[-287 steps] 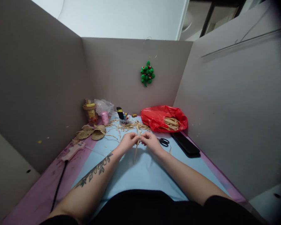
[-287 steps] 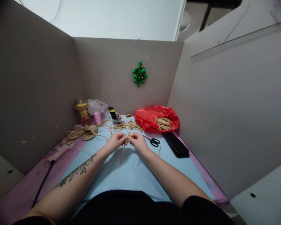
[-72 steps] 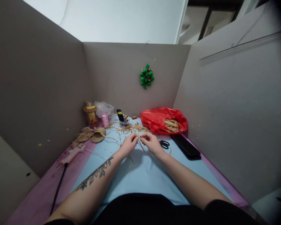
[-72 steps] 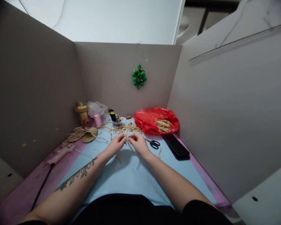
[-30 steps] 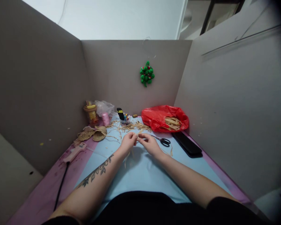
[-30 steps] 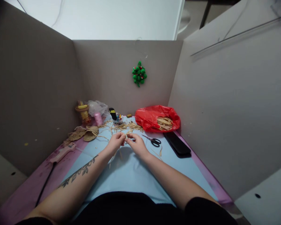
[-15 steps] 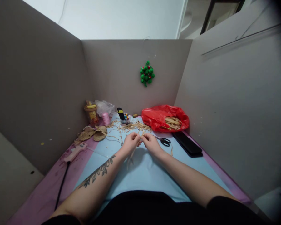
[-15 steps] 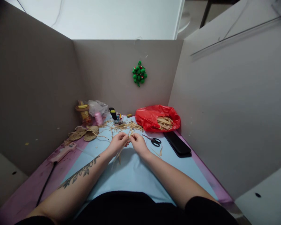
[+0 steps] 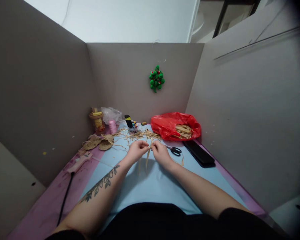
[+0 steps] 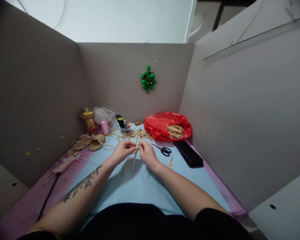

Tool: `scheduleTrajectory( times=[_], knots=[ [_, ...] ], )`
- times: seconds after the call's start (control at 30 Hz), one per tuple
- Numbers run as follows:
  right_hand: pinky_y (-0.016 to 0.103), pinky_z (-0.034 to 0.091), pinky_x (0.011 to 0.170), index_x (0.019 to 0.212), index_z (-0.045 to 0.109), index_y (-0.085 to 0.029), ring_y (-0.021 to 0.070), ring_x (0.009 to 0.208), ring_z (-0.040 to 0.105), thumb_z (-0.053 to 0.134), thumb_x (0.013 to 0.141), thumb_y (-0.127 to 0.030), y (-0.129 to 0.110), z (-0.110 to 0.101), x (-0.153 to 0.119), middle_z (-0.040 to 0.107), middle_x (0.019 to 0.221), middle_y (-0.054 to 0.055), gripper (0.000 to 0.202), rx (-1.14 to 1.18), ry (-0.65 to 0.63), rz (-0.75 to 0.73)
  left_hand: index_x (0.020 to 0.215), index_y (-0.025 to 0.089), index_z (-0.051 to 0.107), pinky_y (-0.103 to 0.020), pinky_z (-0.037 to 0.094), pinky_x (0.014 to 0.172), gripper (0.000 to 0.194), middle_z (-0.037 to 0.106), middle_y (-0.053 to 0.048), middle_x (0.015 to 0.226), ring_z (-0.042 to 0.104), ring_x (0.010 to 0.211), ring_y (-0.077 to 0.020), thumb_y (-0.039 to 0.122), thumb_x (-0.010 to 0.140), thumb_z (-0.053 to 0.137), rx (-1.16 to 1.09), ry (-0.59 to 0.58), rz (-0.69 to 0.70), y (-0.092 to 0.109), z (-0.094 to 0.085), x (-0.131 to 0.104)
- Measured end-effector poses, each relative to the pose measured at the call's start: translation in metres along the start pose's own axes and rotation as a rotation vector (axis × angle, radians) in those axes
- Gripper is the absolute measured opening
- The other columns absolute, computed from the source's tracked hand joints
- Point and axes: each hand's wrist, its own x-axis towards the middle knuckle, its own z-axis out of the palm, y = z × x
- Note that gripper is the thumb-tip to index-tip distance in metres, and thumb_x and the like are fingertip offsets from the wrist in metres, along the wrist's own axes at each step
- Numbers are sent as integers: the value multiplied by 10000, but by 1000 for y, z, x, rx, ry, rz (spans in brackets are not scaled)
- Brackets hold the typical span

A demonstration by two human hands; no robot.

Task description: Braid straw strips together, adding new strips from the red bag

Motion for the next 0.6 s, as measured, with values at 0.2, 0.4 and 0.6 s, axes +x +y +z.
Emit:
scheduleTrajectory(
  times=[0.2, 0.4, 0.6],
  knots=[
    [239, 349, 494, 623, 452, -196, 125, 471, 456, 457, 711, -278, -4, 3, 2, 474, 495, -35, 120, 184, 27, 194, 737, 106, 645, -204, 375, 513, 183, 602, -20, 609, 497, 530, -101, 264, 659, 596, 11, 77, 12, -7, 13, -3],
    [195, 267, 381, 608, 496, -166, 74, 376, 372, 526, 656, -321, -7, 3, 2, 505, 449, -27, 165, 440, 48, 380, 698, 156, 660, -237, 381, 651, 211, 608, -34, 669, 512, 651, -137, 289, 767, 511, 260, 141, 244, -9, 22, -14],
    [191, 262, 377, 540, 446, -181, 76, 423, 362, 532, 633, -306, 4, 7, 4, 441, 470, -40, 178, 487, 132, 363, 856, 192, 670, -249, 358, 693, 199, 541, -52, 702, 489, 729, -171, 239, 776, 494, 524, 108, 321, -6, 30, -24]
  ],
)
